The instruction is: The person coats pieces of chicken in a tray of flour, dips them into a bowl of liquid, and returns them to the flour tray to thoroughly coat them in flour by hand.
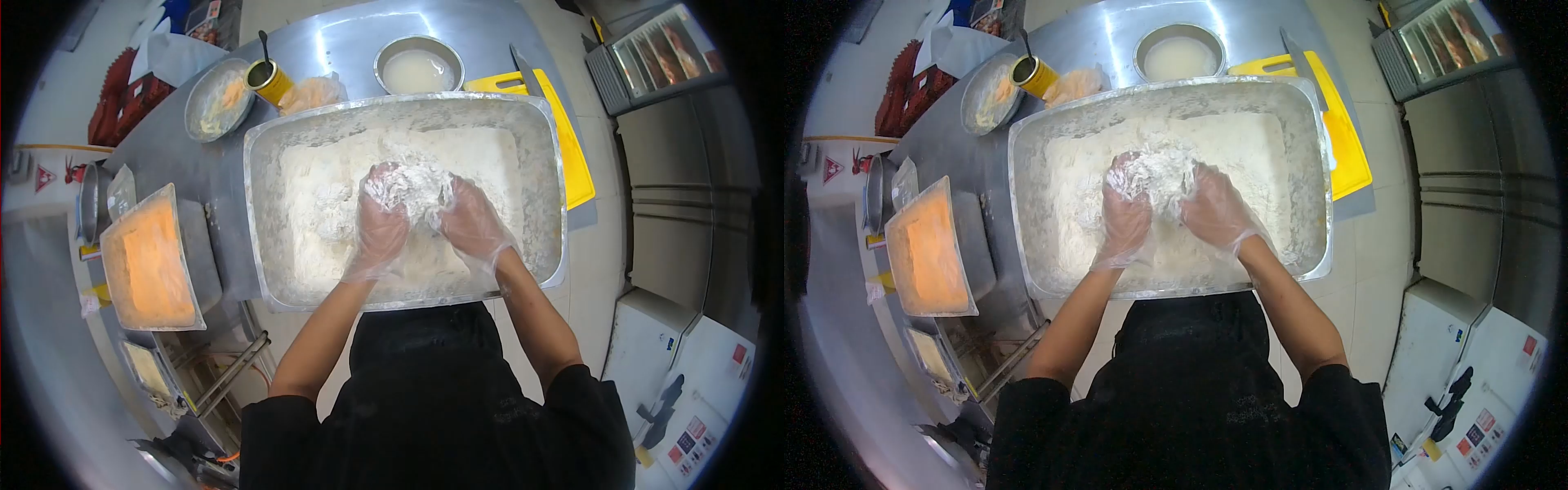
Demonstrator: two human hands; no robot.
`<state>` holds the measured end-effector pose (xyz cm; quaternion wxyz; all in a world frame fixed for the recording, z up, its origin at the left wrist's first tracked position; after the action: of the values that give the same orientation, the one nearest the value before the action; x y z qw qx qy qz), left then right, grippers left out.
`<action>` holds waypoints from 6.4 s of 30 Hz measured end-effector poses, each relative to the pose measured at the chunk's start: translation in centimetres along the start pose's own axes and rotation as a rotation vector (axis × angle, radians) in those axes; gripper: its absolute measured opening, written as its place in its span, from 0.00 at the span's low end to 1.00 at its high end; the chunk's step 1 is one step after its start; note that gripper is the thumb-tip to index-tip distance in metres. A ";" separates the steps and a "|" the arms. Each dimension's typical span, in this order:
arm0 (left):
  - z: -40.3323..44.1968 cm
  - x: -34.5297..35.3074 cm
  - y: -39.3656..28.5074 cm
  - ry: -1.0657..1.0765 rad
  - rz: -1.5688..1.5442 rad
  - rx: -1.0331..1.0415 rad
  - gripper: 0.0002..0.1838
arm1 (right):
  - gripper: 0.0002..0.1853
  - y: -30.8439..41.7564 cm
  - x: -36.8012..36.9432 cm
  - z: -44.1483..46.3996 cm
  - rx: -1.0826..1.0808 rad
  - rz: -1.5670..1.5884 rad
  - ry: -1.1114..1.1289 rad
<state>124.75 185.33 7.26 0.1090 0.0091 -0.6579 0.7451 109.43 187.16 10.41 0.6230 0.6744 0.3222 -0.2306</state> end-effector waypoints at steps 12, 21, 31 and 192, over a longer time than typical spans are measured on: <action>5.2 -1.2 -4.2 0.061 0.147 -0.128 0.22 | 0.22 -2.4 -5.7 0.9 0.039 -0.249 -0.065; 9.2 -11.1 0.5 0.158 0.975 -0.381 0.19 | 0.26 -11.4 -6.1 7.3 0.300 -0.397 0.006; 11.2 -4.5 10.4 0.365 0.590 -0.501 0.28 | 0.27 -7.0 7.6 8.7 0.037 0.850 0.104; -4.3 -15.8 -1.2 0.016 1.115 -0.051 0.28 | 0.24 -1.0 -3.1 5.6 0.350 0.528 -0.043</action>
<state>140.96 187.36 5.38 -0.2966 -0.3486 -0.5799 0.6739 107.12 181.17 11.29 0.5424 0.8268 0.0780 -0.1272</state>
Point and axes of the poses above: each hand's wrist, its own z-axis towards the middle knuckle, its own x-axis out of the palm, y = z × x, the point moved 5 cm from there along z, towards the middle knuckle, and after that the axes turned 7 degrees about -z, right-handed, at the moved point
